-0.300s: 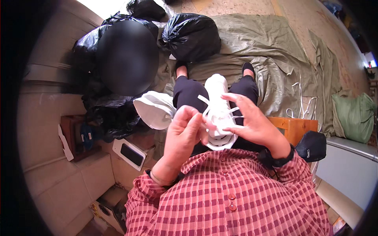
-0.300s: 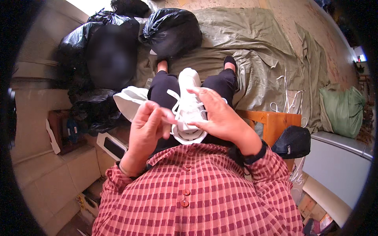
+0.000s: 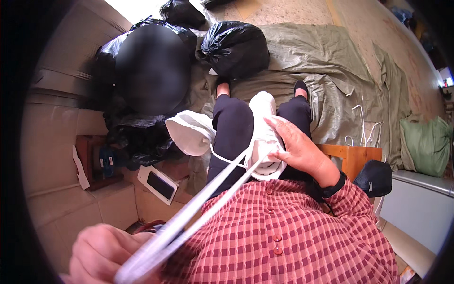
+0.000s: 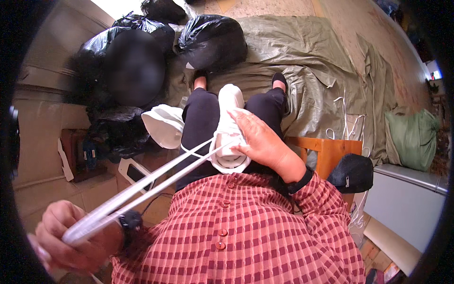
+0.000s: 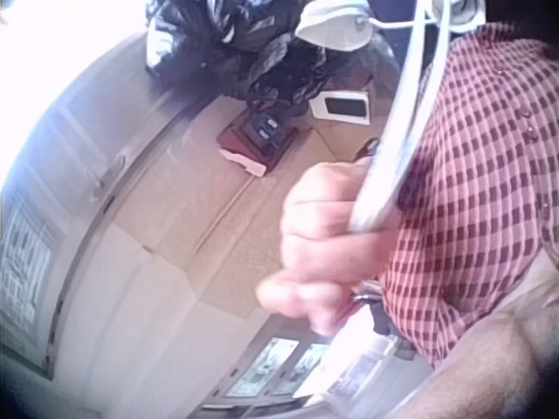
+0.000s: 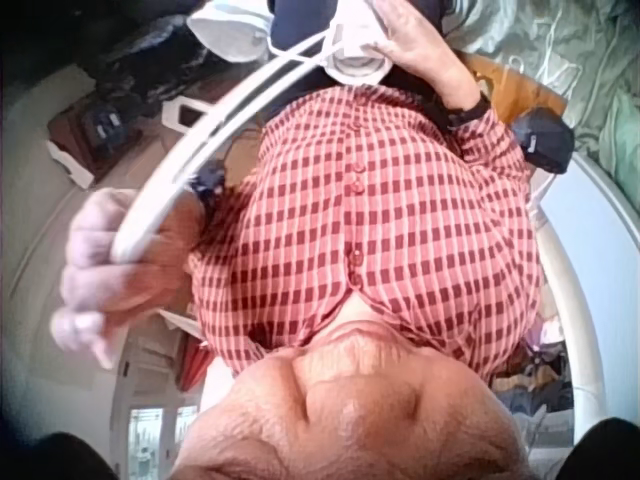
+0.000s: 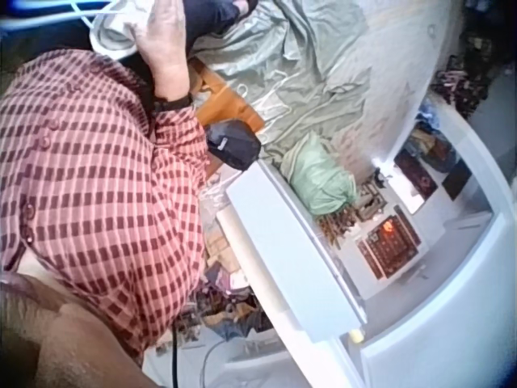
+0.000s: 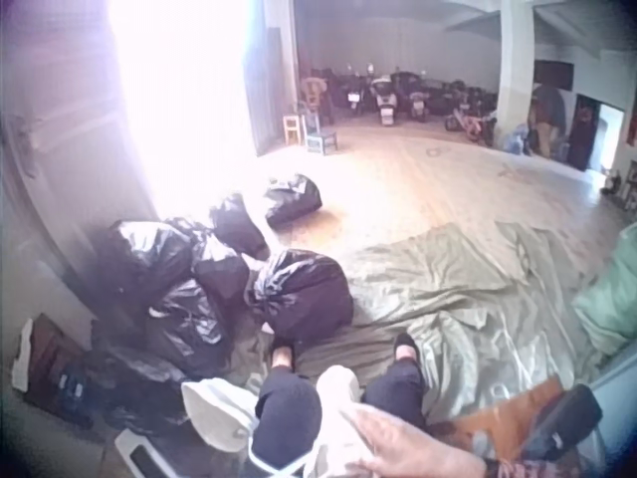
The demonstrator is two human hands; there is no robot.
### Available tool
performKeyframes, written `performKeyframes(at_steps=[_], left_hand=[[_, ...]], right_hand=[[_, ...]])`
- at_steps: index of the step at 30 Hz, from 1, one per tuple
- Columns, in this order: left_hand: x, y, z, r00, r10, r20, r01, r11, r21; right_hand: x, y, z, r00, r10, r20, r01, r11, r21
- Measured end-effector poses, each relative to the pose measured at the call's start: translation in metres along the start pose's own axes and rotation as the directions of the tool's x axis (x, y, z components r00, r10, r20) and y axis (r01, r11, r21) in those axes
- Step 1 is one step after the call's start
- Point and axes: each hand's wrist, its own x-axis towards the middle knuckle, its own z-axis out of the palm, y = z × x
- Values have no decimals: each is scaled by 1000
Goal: The recorder is threading laces into a white sneaker while sitting on the floor.
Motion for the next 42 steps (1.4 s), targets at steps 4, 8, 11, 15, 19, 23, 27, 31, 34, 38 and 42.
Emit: performKeyframes(at_steps=[4, 8, 11, 15, 19, 23, 27, 31, 34, 38, 42], left_hand=[[6, 44, -11, 892, -333, 305, 450, 600, -662], [78, 122, -4, 682, -258, 684, 623, -286, -729], [75, 179, -4, 590, 104, 801, 574, -751, -326], [29, 268, -43, 700, 349, 622, 666, -635, -393], [28, 276, -58, 709, 499, 499, 703, -436, -562], [23, 291, -60, 763, 280, 583, 608, -619, -498], [30, 289, -51, 806, 405, 433, 589, -471, -657], [36, 282, -46, 825, 471, 314, 484, -301, -822], [47, 282, -38, 783, 559, 273, 508, -322, -799], [49, 286, -31, 785, 571, 239, 529, -418, -738], [42, 273, -11, 763, 56, 644, 570, -528, -629]], right_hand=[[5, -30, 6, 984, -173, -28, 170, 980, -99], [-10, -39, 17, 971, -234, 43, 232, 972, 46], [-28, -38, 13, 960, -232, 154, 230, 973, 30], [-33, -34, 7, 972, -148, 182, 118, 979, 166], [-30, -40, -7, 966, 20, 256, -123, 911, 394], [-26, -47, -3, 935, 128, 332, -295, 802, 520], [-26, -43, -2, 980, 51, 195, -104, 956, 276], [-25, -45, -3, 982, 50, 180, -96, 961, 259], [-25, -45, 1, 978, 37, 204, -101, 944, 313], [-22, -55, -7, 978, 16, 210, -105, 902, 420], [-33, -70, -43, 942, 256, 217, -330, 602, 727]])
